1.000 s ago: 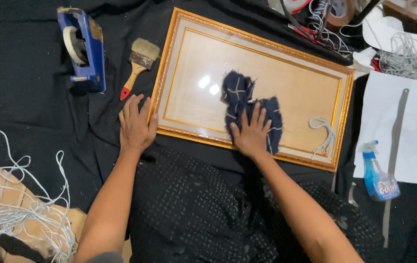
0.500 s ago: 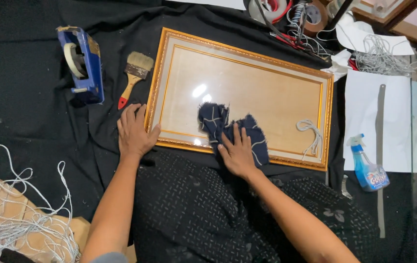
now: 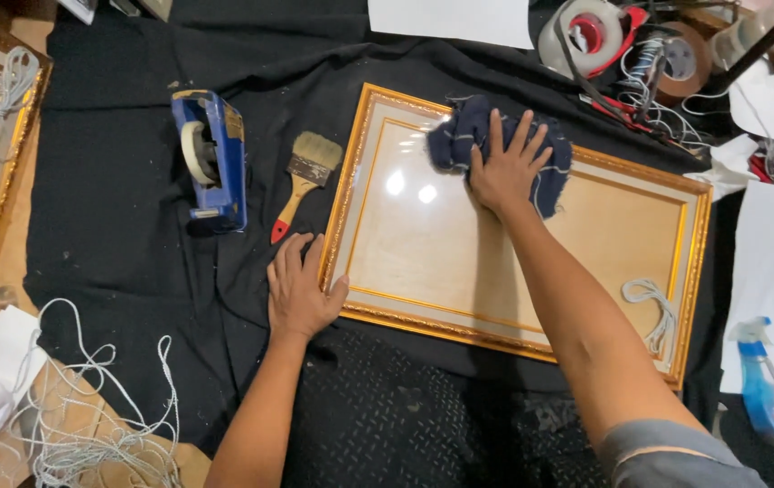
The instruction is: The person wipes the glass surface of a gold picture frame using a dark cloth. They repeatedly rub the glass in circular and back-and-forth motions to clean it.
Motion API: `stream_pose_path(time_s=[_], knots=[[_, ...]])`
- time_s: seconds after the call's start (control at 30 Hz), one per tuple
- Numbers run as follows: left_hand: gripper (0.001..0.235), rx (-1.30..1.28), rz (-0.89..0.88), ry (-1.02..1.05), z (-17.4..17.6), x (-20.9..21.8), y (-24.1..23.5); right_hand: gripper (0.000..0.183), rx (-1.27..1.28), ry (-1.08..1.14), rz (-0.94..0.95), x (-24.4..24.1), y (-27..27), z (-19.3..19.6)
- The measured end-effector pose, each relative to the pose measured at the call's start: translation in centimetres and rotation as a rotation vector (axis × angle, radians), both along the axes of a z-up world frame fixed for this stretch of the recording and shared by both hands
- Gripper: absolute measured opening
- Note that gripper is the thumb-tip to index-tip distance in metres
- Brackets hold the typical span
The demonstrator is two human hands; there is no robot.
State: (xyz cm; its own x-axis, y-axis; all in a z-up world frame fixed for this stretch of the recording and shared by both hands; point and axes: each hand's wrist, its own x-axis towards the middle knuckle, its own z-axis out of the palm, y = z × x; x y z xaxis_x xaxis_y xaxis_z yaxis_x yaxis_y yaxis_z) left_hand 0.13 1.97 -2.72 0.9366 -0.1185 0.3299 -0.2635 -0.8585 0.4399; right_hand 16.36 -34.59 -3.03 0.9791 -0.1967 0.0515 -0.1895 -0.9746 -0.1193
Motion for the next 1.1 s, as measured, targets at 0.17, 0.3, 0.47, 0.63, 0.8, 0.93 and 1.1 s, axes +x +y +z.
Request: stream_pose_path(time_s=[0.17, 0.3, 0.47, 0.63, 0.8, 0.93, 1.1], knots=[[0.071, -0.017, -0.007, 0.019, 0.5, 0.2, 0.0, 0.064, 0.020, -0.088, -0.035, 0.4, 0.8, -0.9], [0.071, -0.014, -0.010, 0.018, 0.5, 0.0, -0.1, 0.063, 0.029, -0.122, 0.081, -4.9, 4.8, 0.0], [0.071, -0.022, -0.007, -0.035, -0.3, 0.0, 0.1, 0.061, 0.076, 0.062, 0.251, -16.0, 9.9, 1.4], [0.071, -0.047, -0.004, -0.056, -0.2, -0.2, 0.0, 0.058, 0.181, 0.318, 0.393, -25.0, 12.9, 4.4], [0.072, -0.014, 0.003, 0.014, 0.3, -0.3, 0.1, 0.056, 0.403, 0.425, 0.445, -26.8, 13.4, 6.1], [0.071, -0.005, 0.009, -0.014, -0.1, -0.2, 0.1, 0.058, 0.387, 0.365, 0.518, -21.5, 13.3, 4.0], [0.072, -0.035, 0.004, -0.049, -0.1, 0.2, 0.1, 0.061, 0.010, 0.080, 0.476, -9.3, 13.5, 2.0]])
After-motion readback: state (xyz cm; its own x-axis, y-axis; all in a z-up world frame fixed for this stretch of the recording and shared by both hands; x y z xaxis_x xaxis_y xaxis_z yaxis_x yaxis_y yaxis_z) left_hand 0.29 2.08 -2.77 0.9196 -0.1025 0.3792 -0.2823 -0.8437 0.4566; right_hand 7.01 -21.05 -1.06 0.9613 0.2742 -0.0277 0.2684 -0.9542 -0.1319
